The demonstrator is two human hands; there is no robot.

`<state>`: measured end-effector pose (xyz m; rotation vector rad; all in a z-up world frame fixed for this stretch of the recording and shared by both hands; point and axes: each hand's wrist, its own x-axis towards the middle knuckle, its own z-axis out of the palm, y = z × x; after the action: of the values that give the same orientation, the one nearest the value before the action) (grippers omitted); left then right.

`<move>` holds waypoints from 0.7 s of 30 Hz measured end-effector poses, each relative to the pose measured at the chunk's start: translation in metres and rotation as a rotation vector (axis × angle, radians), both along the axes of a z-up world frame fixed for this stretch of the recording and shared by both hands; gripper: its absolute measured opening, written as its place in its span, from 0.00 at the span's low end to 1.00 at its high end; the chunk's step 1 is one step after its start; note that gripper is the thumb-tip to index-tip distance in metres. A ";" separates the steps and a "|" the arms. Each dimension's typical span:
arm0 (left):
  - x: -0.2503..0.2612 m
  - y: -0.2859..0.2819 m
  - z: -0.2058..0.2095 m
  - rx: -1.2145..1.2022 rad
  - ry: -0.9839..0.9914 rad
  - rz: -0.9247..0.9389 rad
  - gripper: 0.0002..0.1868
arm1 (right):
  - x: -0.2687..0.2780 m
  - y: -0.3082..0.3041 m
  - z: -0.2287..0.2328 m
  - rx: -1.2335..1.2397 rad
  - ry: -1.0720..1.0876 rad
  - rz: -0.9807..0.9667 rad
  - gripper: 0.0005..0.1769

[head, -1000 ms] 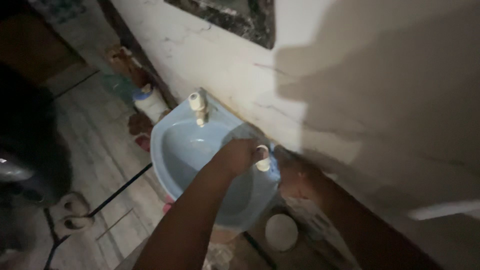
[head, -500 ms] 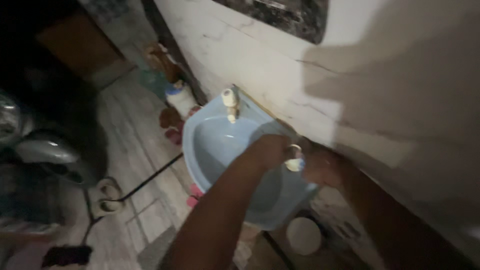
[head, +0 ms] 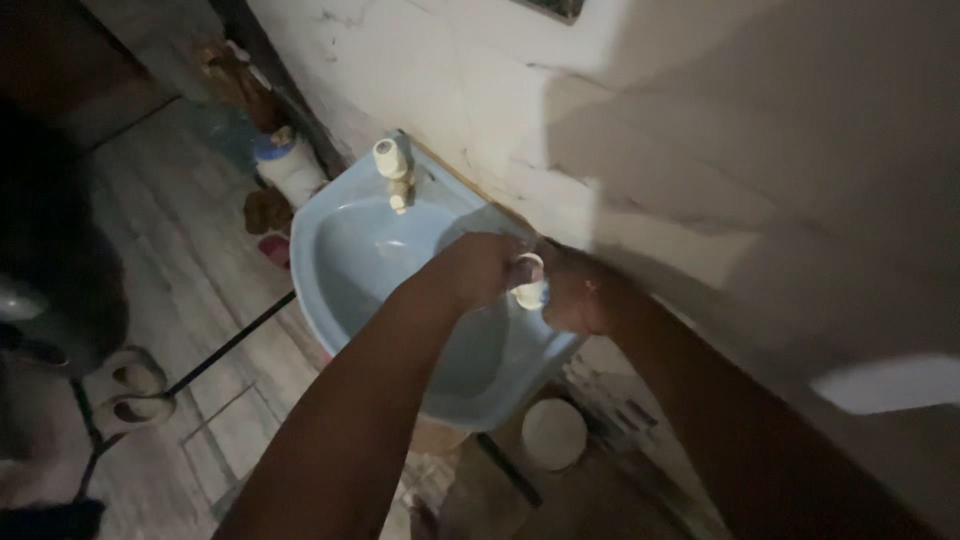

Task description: The person scrubs the inside of a light blue bathroom sink with a blue cloth, then rinses the cloth under running water from the faucet. They continue to wipe the sink basin and the faucet handles with the wet cloth.

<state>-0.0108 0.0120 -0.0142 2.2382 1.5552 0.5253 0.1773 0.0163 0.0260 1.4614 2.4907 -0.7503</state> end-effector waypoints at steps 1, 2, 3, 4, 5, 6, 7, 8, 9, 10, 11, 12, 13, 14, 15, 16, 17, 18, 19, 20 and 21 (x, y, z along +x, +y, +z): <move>0.001 -0.003 -0.003 -0.033 0.031 0.005 0.24 | 0.002 -0.004 0.002 -0.015 0.015 0.005 0.44; 0.003 0.002 -0.002 -0.056 0.067 -0.001 0.23 | 0.006 -0.003 0.005 -0.021 0.035 0.000 0.46; 0.004 0.007 0.000 -0.079 0.102 -0.006 0.22 | 0.010 -0.002 0.008 -0.026 0.054 -0.004 0.47; 0.003 0.004 0.002 -0.113 0.061 0.009 0.22 | 0.013 -0.005 0.009 -0.042 0.070 -0.001 0.48; 0.001 0.001 0.006 -0.147 0.021 0.024 0.23 | 0.014 -0.008 0.010 -0.057 0.087 0.003 0.49; 0.003 0.002 0.009 -0.175 -0.021 0.026 0.23 | 0.016 -0.008 0.011 -0.066 0.080 -0.008 0.48; 0.003 0.002 0.011 -0.177 0.005 0.020 0.23 | 0.017 -0.007 0.010 -0.074 0.074 -0.018 0.47; 0.002 0.001 0.012 -0.175 0.024 0.023 0.23 | 0.017 -0.006 0.010 -0.079 0.061 -0.019 0.46; 0.003 0.000 0.011 -0.173 0.043 0.026 0.22 | 0.017 -0.004 0.009 -0.084 0.047 -0.020 0.45; 0.002 -0.001 0.009 -0.152 0.068 0.005 0.23 | 0.013 -0.003 0.006 -0.095 0.040 -0.014 0.45; 0.002 0.000 0.007 -0.132 0.093 -0.016 0.23 | 0.011 0.000 0.003 -0.106 0.032 -0.009 0.44; 0.001 0.008 0.007 -0.102 0.123 -0.047 0.24 | 0.014 0.000 -0.004 0.018 0.107 0.024 0.45; -0.001 0.016 0.008 -0.101 0.128 -0.042 0.25 | 0.018 0.001 -0.011 0.074 0.150 0.037 0.44; -0.003 0.013 0.006 -0.116 0.126 -0.030 0.26 | 0.021 -0.003 -0.022 0.073 0.156 0.045 0.43; -0.004 0.010 0.003 -0.132 0.123 -0.018 0.27 | 0.023 -0.005 -0.032 0.061 0.163 0.048 0.41; -0.002 0.011 0.002 -0.138 0.121 -0.046 0.27 | 0.026 -0.004 -0.041 0.052 0.152 0.032 0.40; -0.002 0.012 0.002 -0.143 0.119 -0.074 0.27 | 0.030 -0.003 -0.048 0.049 0.155 0.018 0.39; -0.006 0.012 0.005 -0.145 0.125 -0.090 0.27 | 0.028 0.000 -0.053 0.070 0.178 0.021 0.38; -0.007 0.012 0.007 -0.123 0.132 -0.071 0.28 | 0.030 -0.003 -0.059 0.111 0.211 0.025 0.37; -0.006 0.009 0.005 -0.107 0.137 -0.058 0.29 | 0.035 -0.013 -0.066 0.168 0.257 0.035 0.36; -0.004 0.007 0.003 -0.090 0.141 -0.045 0.30 | 0.040 -0.026 -0.074 0.230 0.300 0.052 0.35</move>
<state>-0.0152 0.0191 -0.0115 2.2784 1.5580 0.2839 0.2172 -0.0097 -0.0484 1.4380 2.9141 -0.7430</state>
